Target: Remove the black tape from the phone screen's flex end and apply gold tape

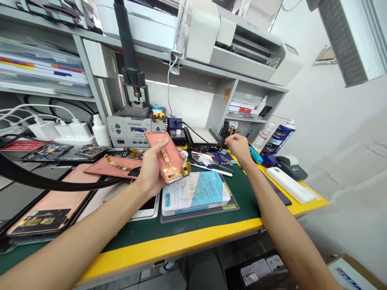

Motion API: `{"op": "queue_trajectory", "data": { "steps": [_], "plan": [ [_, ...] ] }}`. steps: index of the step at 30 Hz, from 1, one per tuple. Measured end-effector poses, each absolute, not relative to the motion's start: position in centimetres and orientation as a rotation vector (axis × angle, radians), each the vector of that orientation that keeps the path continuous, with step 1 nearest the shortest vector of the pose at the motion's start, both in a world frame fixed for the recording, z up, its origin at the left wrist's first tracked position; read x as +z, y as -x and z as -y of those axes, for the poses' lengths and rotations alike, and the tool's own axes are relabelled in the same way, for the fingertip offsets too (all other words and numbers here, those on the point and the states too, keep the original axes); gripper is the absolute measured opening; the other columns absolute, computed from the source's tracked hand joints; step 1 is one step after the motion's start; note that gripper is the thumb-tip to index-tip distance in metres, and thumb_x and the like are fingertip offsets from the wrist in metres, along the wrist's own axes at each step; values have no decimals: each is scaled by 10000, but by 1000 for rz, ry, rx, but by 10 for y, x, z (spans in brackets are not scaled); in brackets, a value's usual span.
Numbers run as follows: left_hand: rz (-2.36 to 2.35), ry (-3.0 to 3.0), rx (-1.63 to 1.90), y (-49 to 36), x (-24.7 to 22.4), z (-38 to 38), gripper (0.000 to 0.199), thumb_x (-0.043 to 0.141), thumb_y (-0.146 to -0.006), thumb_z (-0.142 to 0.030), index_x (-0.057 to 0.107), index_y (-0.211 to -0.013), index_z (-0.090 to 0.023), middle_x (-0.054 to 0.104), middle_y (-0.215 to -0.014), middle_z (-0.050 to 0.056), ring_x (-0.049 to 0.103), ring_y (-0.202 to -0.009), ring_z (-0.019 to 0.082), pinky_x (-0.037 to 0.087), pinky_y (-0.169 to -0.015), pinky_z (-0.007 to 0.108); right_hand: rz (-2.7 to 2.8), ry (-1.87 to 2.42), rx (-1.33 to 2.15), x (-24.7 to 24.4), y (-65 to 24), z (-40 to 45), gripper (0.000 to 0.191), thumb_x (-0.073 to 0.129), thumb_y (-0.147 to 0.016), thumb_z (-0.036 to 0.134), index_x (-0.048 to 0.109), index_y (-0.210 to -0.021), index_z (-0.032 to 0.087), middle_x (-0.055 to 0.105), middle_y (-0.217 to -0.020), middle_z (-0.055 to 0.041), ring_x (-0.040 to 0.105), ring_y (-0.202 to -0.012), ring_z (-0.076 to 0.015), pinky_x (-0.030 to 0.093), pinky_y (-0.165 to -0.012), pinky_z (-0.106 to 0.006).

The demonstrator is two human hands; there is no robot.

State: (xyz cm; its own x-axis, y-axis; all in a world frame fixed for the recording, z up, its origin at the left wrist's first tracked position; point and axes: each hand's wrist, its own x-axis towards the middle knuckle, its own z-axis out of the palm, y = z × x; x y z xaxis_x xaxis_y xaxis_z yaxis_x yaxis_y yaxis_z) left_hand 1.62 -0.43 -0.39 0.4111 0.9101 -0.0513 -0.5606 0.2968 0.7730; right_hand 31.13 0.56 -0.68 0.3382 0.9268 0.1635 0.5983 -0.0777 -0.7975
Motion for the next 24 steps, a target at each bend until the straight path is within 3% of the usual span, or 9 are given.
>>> {"op": "queue_trajectory", "data": {
  "steps": [5, 12, 24],
  "plan": [
    [-546, -763, 1025, -17, -7, 7, 264, 639, -800, -361, 692, -833, -104, 747, -746, 134, 722, -647, 246, 602, -614, 348, 1591, 2067, 693, -9, -317, 2, 346, 650, -970, 357, 634, -1249, 153, 640, -1268, -96, 661, -1060, -247, 582, -878, -422],
    [-516, -766, 1006, -19, -13, 6, 282, 656, -782, -369, 682, -850, -97, 745, -754, 143, 715, -637, 246, 592, -603, 352, 1762, 2193, 724, -14, -317, -2, 343, 658, -961, 367, 651, -1225, 148, 643, -1268, -78, 655, -1076, -271, 578, -885, -426],
    [-514, -781, 1001, -18, -14, 5, 294, 642, -799, -378, 688, -874, -98, 746, -748, 147, 709, -620, 247, 575, -572, 340, 1473, 1859, 755, 1, -318, 10, 333, 637, -982, 343, 614, -1257, 158, 653, -1207, -93, 673, -995, -212, 591, -840, -405]
  ]
}}
